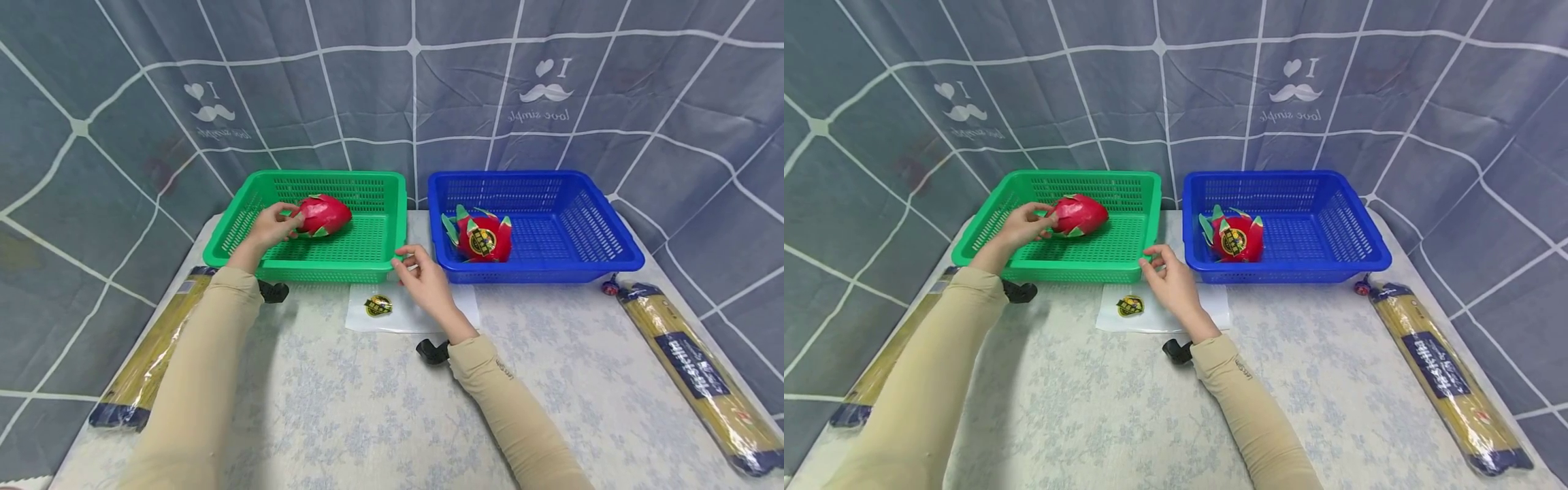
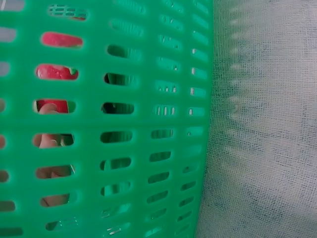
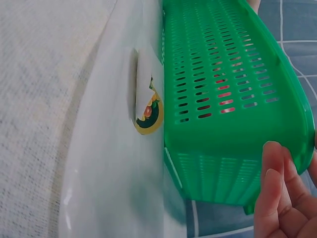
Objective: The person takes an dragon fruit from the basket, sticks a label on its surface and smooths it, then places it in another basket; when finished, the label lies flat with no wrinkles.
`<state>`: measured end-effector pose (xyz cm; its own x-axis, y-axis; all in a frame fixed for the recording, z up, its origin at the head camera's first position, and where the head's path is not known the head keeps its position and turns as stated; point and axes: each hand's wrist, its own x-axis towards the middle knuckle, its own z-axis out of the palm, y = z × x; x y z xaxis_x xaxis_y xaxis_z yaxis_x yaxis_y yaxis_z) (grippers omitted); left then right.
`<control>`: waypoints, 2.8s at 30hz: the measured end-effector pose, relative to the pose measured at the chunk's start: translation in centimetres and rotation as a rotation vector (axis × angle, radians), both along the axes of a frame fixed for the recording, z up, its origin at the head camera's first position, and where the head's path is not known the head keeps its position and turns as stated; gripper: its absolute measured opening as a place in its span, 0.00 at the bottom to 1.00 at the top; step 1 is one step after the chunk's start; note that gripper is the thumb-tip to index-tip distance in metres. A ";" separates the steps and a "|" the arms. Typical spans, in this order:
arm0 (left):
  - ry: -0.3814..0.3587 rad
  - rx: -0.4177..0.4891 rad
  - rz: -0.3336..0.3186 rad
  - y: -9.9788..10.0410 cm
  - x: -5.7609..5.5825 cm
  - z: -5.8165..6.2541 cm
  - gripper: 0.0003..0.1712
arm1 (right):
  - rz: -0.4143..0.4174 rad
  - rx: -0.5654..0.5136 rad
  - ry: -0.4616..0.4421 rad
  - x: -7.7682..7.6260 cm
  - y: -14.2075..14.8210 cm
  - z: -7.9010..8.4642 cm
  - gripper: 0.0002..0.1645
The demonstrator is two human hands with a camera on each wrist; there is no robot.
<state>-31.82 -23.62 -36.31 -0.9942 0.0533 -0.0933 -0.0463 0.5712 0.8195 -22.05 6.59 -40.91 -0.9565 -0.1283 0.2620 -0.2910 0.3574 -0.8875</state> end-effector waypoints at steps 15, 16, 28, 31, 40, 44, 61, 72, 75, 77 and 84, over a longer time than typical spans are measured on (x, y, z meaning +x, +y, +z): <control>-0.069 -0.019 -0.005 -0.4 -0.4 -0.4 0.23 | 0.037 -0.002 -0.032 0.3 -0.1 0.0 0.16; -0.072 -0.019 -0.013 -0.3 -0.5 -0.5 0.22 | 0.040 -0.005 -0.032 0.3 -0.1 0.0 0.16; -0.136 0.302 0.040 0.0 0.3 0.8 0.13 | 0.041 0.014 -0.021 0.4 -0.3 0.1 0.18; -0.120 0.393 0.028 0.6 1.0 1.5 0.14 | 0.030 0.112 -0.010 0.9 -0.3 0.7 0.21; 0.029 0.590 -0.190 7.1 6.3 6.1 0.08 | -0.127 0.193 0.015 3.6 1.1 4.4 0.42; 0.100 0.665 -0.314 9.7 9.6 7.5 0.04 | -0.032 -0.112 0.044 4.2 2.9 5.2 0.45; 0.773 0.022 -0.406 14.1 17.8 2.3 0.19 | 0.426 -0.483 -0.033 8.4 9.5 1.3 0.45; 0.420 0.048 -0.506 13.5 18.9 -3.3 0.36 | 0.645 -0.430 -0.199 8.6 10.0 -1.9 0.44; 0.408 0.052 -0.489 13.5 19.3 -4.3 0.35 | 0.668 -0.405 -0.228 8.3 10.2 -2.5 0.44; 0.409 0.046 -0.480 13.5 19.5 -4.8 0.35 | 0.678 -0.395 -0.247 8.2 10.3 -2.9 0.43; 0.411 0.076 -0.472 13.7 19.9 -6.2 0.32 | 0.742 -0.401 -0.290 7.9 10.5 -3.8 0.44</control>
